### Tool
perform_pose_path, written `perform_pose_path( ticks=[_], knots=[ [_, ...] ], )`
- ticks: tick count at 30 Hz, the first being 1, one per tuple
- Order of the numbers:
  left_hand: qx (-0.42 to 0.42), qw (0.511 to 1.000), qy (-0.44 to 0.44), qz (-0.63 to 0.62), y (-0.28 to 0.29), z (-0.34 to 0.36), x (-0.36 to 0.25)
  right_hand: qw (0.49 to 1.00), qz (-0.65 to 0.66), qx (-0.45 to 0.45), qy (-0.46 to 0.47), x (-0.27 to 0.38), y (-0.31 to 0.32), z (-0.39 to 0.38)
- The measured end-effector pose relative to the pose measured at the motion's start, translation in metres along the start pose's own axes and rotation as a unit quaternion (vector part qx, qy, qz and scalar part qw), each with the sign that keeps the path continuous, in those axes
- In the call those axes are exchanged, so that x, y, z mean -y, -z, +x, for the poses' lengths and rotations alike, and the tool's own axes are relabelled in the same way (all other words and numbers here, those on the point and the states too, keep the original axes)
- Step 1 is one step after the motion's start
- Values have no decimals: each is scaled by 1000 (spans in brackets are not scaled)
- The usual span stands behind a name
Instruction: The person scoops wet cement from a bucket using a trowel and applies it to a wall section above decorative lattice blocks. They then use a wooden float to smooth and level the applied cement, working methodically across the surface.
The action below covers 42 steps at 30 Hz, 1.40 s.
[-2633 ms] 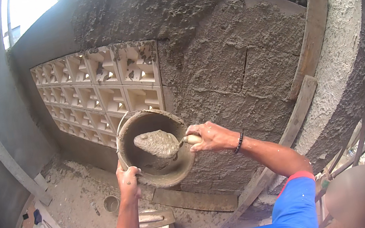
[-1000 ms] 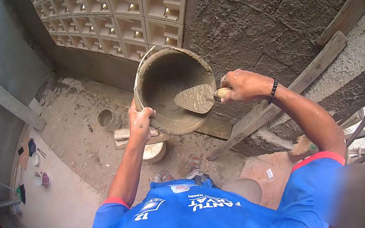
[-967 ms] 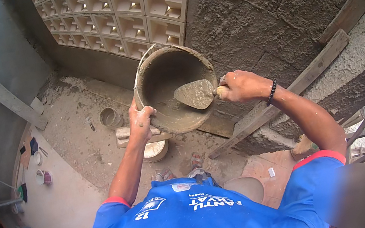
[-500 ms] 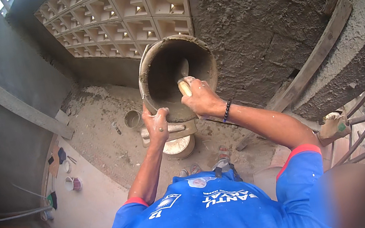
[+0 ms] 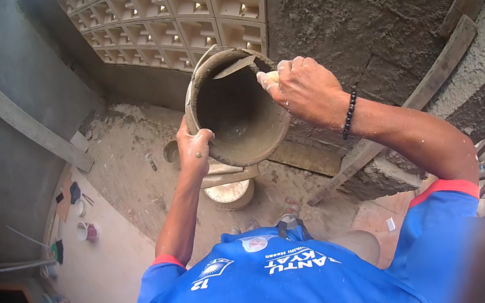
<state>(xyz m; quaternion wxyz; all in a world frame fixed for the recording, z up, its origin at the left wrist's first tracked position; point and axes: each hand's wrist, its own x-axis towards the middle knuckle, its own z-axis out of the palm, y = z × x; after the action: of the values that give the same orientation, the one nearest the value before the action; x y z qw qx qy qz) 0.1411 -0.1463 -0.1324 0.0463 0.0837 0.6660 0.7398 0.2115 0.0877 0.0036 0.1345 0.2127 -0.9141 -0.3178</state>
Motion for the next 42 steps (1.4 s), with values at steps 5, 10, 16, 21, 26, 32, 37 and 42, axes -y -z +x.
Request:
perform_pose_path(
  ticks=[5,10,16,21,26,32,37,42],
  knots=[
    [-27,996,-84,-2,-29,-7,17,992,41,113,-31,60,-58,-5],
    [-58,996,-61,-11,-44,-16,27,948,246,202,-13,65,-52,-21],
    [-57,995,-41,-76,-48,-23,35,987,109,53,-107,38,-26,4],
    [-60,990,-60,-109,-47,-16,43,990,99,94,-45,71,-53,-23],
    [-21,997,-55,-55,-36,-20,50,989,108,89,-50,66,-27,-24],
    [-51,991,-122,15,-35,-30,56,989,-22,100,-106,44,-9,20],
    [-61,985,-156,46,-32,-36,40,988,86,98,-78,40,-34,22],
    [-66,975,-207,54,-33,-37,33,991,55,45,-114,36,-35,17]
  ],
)
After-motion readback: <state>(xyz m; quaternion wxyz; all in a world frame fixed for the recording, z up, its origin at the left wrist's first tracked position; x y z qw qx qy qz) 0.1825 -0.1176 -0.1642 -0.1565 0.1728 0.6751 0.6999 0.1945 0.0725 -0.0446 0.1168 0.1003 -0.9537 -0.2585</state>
